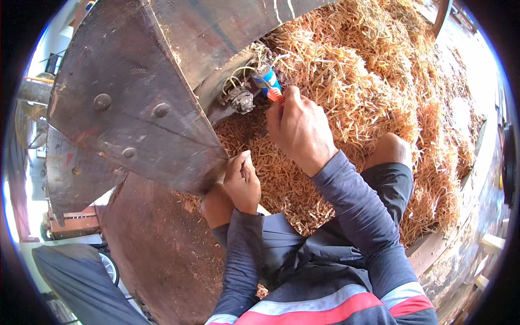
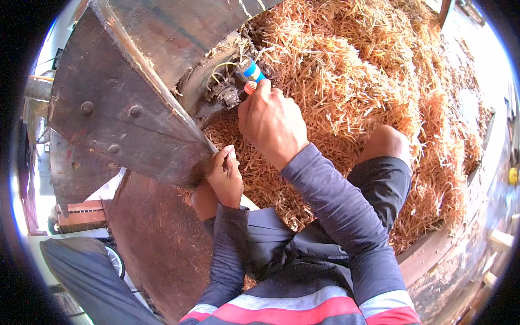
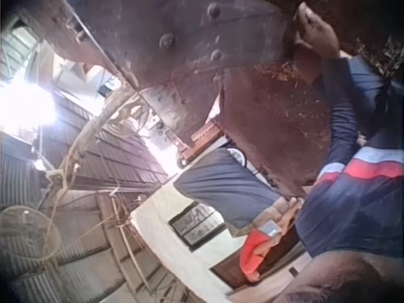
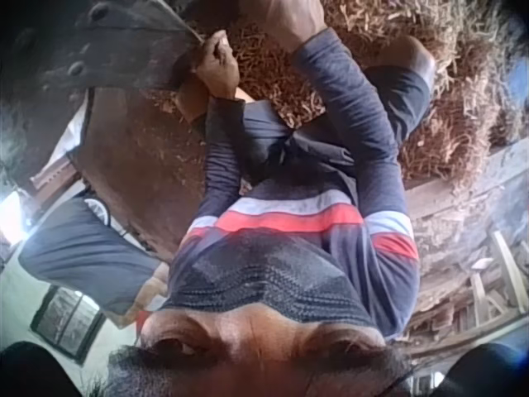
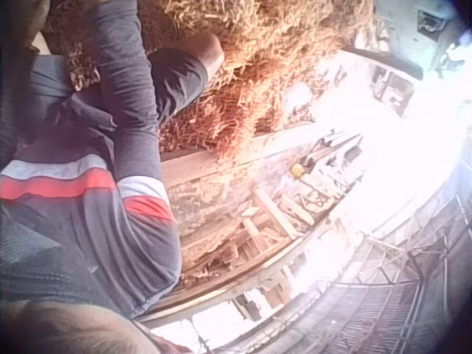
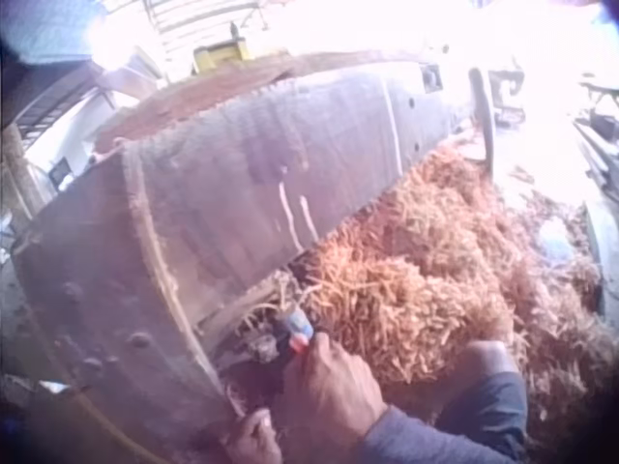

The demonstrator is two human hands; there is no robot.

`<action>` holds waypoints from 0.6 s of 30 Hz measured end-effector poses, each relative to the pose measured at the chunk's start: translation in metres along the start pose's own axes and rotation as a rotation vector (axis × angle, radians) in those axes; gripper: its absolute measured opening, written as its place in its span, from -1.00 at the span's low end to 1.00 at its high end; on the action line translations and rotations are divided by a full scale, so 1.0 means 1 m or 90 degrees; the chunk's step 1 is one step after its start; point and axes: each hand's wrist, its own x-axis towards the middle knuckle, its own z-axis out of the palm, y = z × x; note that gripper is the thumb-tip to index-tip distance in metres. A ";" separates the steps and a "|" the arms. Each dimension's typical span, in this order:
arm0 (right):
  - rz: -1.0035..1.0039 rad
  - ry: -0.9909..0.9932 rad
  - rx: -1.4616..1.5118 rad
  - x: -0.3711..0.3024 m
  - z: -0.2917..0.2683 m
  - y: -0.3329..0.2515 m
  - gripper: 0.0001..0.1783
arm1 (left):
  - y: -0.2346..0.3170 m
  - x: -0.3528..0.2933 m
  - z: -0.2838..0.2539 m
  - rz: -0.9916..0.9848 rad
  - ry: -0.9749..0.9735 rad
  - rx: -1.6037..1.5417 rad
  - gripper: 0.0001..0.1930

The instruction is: The person works on the electrical wiring of a large woodworking machine using pliers and a screwdriver while standing over wood shavings.

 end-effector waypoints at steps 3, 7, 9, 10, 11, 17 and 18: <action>-0.048 0.031 -0.045 -0.003 0.000 -0.002 -0.80 | 0.001 0.002 -0.002 0.030 -0.007 0.035 -0.82; -0.095 0.064 -0.094 -0.005 0.001 -0.001 -0.83 | 0.006 0.004 -0.003 0.046 -0.013 0.072 -0.81; -0.117 0.086 -0.111 -0.006 0.001 -0.001 -0.82 | 0.006 0.004 -0.003 0.049 -0.016 0.073 -0.80; -0.117 0.086 -0.111 -0.006 0.001 -0.001 -0.82 | 0.006 0.004 -0.004 0.053 -0.013 0.074 -0.81; -0.130 0.077 -0.122 -0.007 0.000 -0.002 -0.73 | 0.006 0.004 -0.004 0.057 -0.010 0.075 -0.81; -0.128 0.078 -0.117 -0.005 0.007 -0.003 -0.68 | 0.008 0.005 -0.003 0.069 -0.011 0.091 -0.82; -0.079 0.048 -0.088 -0.004 0.006 -0.006 -0.69 | 0.007 0.005 -0.003 0.069 -0.011 0.092 -0.82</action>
